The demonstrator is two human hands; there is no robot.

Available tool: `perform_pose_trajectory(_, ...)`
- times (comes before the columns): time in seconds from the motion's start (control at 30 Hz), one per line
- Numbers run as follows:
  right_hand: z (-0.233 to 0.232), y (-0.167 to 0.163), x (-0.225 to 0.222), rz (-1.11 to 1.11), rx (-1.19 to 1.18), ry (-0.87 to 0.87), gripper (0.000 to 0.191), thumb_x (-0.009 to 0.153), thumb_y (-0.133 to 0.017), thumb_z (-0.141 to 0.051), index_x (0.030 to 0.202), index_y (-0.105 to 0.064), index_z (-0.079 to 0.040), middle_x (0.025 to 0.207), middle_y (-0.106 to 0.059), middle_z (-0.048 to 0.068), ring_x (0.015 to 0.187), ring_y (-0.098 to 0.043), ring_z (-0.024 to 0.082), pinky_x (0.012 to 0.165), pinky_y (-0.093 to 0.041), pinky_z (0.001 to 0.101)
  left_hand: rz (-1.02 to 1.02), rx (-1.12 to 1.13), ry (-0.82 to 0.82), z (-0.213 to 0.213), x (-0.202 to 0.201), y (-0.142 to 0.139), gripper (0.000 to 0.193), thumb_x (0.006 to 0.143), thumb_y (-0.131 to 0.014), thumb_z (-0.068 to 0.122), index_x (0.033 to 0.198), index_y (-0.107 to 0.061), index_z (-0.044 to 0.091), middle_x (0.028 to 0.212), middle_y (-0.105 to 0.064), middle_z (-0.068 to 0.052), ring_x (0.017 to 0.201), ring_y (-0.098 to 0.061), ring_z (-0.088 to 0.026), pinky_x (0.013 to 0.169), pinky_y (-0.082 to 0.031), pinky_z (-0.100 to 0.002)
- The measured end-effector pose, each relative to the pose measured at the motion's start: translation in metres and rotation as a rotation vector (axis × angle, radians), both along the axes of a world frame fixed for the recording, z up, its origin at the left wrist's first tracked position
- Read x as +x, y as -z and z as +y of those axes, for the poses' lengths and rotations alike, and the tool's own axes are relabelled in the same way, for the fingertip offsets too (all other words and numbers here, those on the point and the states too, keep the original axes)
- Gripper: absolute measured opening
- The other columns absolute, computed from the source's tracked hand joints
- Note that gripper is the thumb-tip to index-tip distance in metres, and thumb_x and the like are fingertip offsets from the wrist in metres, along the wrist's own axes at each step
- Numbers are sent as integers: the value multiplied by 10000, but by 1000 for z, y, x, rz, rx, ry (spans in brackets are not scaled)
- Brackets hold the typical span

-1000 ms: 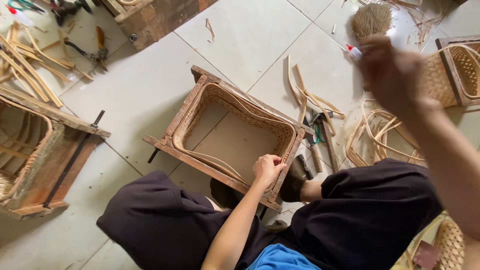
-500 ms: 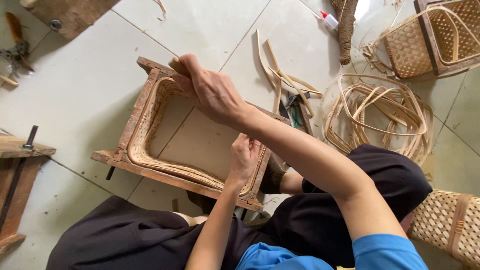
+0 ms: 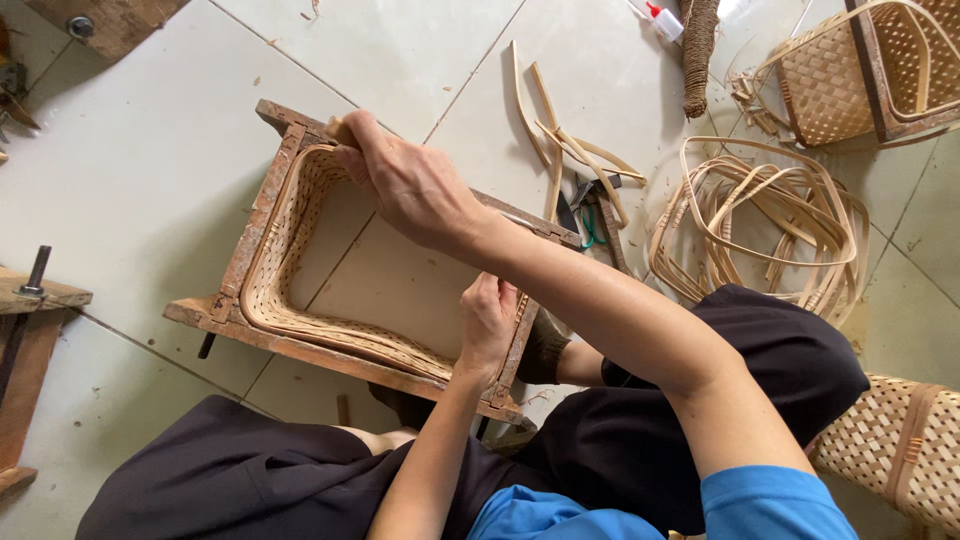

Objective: The person fits a pre-woven rattan panel into a wooden mold, then secures the edges with thin rattan strips. They use a hammer and a knife to drive and trim the strips, and add internal support ribs to the basket frame.

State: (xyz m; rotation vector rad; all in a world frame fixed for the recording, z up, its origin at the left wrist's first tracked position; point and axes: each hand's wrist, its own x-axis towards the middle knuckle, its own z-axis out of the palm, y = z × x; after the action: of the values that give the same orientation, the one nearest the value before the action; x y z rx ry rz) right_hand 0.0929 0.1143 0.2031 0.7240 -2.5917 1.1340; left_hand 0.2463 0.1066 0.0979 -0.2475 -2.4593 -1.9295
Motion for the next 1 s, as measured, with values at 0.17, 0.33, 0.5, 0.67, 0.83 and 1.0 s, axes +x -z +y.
perform_pose_trajectory(0.17,-14,28,-10,-282,334,8,218,1071,-476,-232,1118,-436,-23,661,-671,124,495,-626,257,401,-453,434,-74,-36,-21,4,2,10,100,1016,-569,64,1062,-613,-12,871,-700,-219,766,-723,-386,628,-569,-456)
perform_pose_trajectory(0.33,-34,87,-40,-173,422,-46,166,964,-545,-63,1068,-429,-4,731,-688,187,647,-702,389,508,-528,505,-100,-19,-91,1,-8,19,116,1003,-578,35,1048,-625,-60,895,-697,-275,804,-689,-450,646,-541,-508)
perform_pose_trajectory(0.5,-51,144,-53,-392,565,-151,197,888,-576,-26,1036,-453,16,783,-708,215,725,-725,397,568,-565,503,-240,-50,-109,-6,-14,30,134,933,-532,0,928,-637,-84,822,-689,-286,763,-701,-435,631,-552,-499)
perform_pose_trajectory(0.67,-61,179,-54,-388,584,-218,188,866,-599,-17,1000,-471,18,781,-701,218,721,-723,401,562,-572,495,-363,72,-55,-11,-13,47,215,948,-496,-3,772,-573,-99,697,-634,-274,656,-683,-391,573,-512,-477)
perform_pose_trajectory(0.83,-63,190,-52,-401,596,-258,189,876,-606,2,1005,-471,26,771,-699,216,713,-729,385,541,-574,479,-462,252,-98,-10,-11,58,293,1045,-425,12,798,-529,-108,636,-533,-272,592,-561,-393,529,-425,-486)
perform_pose_trajectory(1.0,-68,180,-54,-373,616,-286,272,784,-639,0,995,-470,29,723,-682,200,663,-711,382,493,-562,481,-265,11,-108,-9,-17,59,114,906,-539,-38,815,-597,-76,712,-645,-246,668,-679,-331,582,-527,-456)
